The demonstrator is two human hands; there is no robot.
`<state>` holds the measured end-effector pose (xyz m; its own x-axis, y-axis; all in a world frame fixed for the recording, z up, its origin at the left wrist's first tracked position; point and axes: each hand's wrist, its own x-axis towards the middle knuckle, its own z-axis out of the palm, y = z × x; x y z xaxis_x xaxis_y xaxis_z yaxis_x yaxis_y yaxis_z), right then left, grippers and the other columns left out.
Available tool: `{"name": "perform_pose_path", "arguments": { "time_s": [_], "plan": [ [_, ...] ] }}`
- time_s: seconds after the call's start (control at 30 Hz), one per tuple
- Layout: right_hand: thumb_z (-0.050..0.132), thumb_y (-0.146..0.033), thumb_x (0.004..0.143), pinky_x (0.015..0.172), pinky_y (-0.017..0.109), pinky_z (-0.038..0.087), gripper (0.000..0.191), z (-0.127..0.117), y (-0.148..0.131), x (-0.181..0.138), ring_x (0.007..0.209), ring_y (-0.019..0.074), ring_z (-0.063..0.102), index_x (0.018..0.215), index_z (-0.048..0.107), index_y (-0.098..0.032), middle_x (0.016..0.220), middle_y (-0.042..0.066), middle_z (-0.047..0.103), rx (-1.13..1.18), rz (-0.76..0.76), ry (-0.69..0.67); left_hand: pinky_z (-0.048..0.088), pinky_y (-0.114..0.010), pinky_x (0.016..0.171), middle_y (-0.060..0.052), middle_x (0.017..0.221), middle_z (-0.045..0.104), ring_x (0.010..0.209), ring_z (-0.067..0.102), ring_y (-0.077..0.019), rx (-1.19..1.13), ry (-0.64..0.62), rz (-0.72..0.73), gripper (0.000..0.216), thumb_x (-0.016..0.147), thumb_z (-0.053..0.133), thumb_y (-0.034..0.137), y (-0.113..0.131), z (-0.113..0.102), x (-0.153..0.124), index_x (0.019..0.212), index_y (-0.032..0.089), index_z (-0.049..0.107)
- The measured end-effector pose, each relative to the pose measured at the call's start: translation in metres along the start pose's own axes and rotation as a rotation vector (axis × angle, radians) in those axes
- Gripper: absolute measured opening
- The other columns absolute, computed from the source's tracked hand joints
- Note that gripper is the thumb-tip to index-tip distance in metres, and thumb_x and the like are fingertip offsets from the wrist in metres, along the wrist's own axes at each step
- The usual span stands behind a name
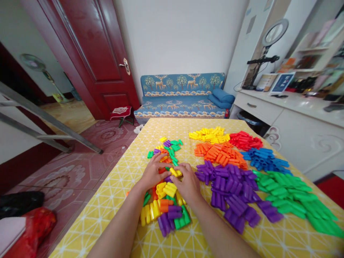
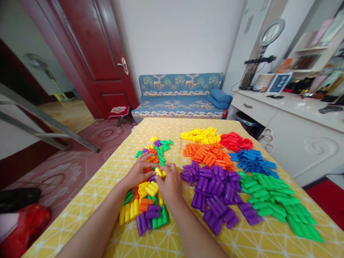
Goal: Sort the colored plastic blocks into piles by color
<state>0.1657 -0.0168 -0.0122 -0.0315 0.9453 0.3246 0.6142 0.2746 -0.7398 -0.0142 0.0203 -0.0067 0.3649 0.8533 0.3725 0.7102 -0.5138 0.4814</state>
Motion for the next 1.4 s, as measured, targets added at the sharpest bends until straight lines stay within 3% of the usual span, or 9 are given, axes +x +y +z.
{"name": "perform_pose_path", "arguments": {
  "time_s": [0.23, 0.43, 0.6, 0.87, 1.0, 1.17, 1.27, 1.4],
  "plan": [
    [0.059, -0.017, 0.075, 0.09, 0.037, 0.046, 0.014, 0.0, 0.004, 0.0, 0.102, 0.0227, 0.058, 0.087, 0.065, -0.023, 0.102, 0.006, 0.06, 0.021, -0.06, 0.017, 0.031, -0.05, 0.109, -0.006, 0.138, 0.051, 0.134, 0.034, -0.0309, -0.004, -0.005, -0.009, 0.021, 0.075, 0.071, 0.032, -0.001, 0.0, 0.001, 0.096, 0.029, 0.075],
    [0.056, -0.021, 0.08, 0.091, 0.035, 0.045, 0.021, -0.001, 0.001, -0.002, 0.105, 0.0223, 0.058, 0.099, 0.067, -0.022, 0.112, 0.008, 0.059, -0.065, -0.023, -0.021, 0.028, -0.049, 0.111, -0.006, 0.139, 0.049, 0.135, 0.033, -0.0304, 0.007, 0.003, -0.004, 0.02, 0.074, 0.072, 0.029, 0.0, 0.0, 0.0, 0.095, 0.028, 0.075],
    [0.054, -0.02, 0.081, 0.094, 0.036, 0.044, 0.018, 0.0, 0.001, -0.002, 0.108, 0.0228, 0.057, 0.094, 0.068, -0.021, 0.115, 0.008, 0.059, -0.086, -0.035, -0.014, 0.027, -0.049, 0.111, -0.005, 0.14, 0.048, 0.136, 0.031, -0.0302, 0.006, -0.003, -0.011, 0.023, 0.074, 0.072, 0.028, 0.001, 0.0, -0.001, 0.097, 0.029, 0.074],
    [0.049, -0.018, 0.084, 0.1, 0.039, 0.039, 0.016, 0.004, 0.007, -0.002, 0.114, 0.0221, 0.05, 0.093, 0.062, -0.019, 0.118, 0.01, 0.058, 0.002, -0.139, 0.162, 0.028, -0.049, 0.111, -0.006, 0.138, 0.05, 0.133, 0.037, -0.0288, -0.035, 0.008, -0.019, 0.027, 0.079, 0.068, 0.042, 0.003, -0.001, 0.001, 0.102, 0.03, 0.073],
    [0.043, -0.022, 0.09, 0.094, 0.037, 0.04, 0.017, 0.004, 0.009, -0.002, 0.105, 0.0203, 0.054, 0.097, 0.058, -0.019, 0.107, 0.008, 0.063, 0.071, -0.149, 0.226, 0.029, -0.05, 0.11, -0.007, 0.136, 0.052, 0.13, 0.04, -0.029, -0.028, 0.008, -0.012, 0.029, 0.079, 0.067, 0.045, 0.005, -0.004, 0.002, 0.102, 0.029, 0.073],
    [0.042, -0.03, 0.092, 0.074, 0.03, 0.044, 0.019, 0.0, 0.005, -0.001, 0.082, 0.0187, 0.061, 0.089, 0.059, -0.02, 0.086, 0.004, 0.067, 0.084, -0.041, 0.1, 0.03, -0.049, 0.109, -0.005, 0.137, 0.051, 0.131, 0.039, -0.0291, -0.026, 0.001, -0.01, 0.028, 0.077, 0.069, 0.045, 0.005, -0.004, 0.002, 0.101, 0.031, 0.074],
    [0.051, -0.031, 0.087, 0.074, 0.029, 0.045, 0.016, 0.0, 0.001, -0.001, 0.083, 0.0191, 0.062, 0.095, 0.061, -0.021, 0.087, 0.003, 0.068, 0.1, -0.039, 0.036, 0.03, -0.05, 0.11, -0.005, 0.137, 0.051, 0.132, 0.037, -0.0291, -0.021, 0.004, -0.025, 0.025, 0.077, 0.069, 0.042, 0.005, -0.003, 0.001, 0.1, 0.032, 0.074],
    [0.061, -0.021, 0.074, 0.084, 0.032, 0.046, 0.032, -0.001, -0.002, -0.001, 0.094, 0.0204, 0.061, 0.106, 0.059, -0.021, 0.098, 0.005, 0.066, 0.168, -0.111, 0.012, 0.03, -0.05, 0.11, -0.004, 0.137, 0.051, 0.132, 0.037, -0.0283, -0.02, 0.004, -0.04, 0.024, 0.079, 0.068, 0.038, 0.005, -0.002, 0.002, 0.102, 0.032, 0.073]
  ]
}}
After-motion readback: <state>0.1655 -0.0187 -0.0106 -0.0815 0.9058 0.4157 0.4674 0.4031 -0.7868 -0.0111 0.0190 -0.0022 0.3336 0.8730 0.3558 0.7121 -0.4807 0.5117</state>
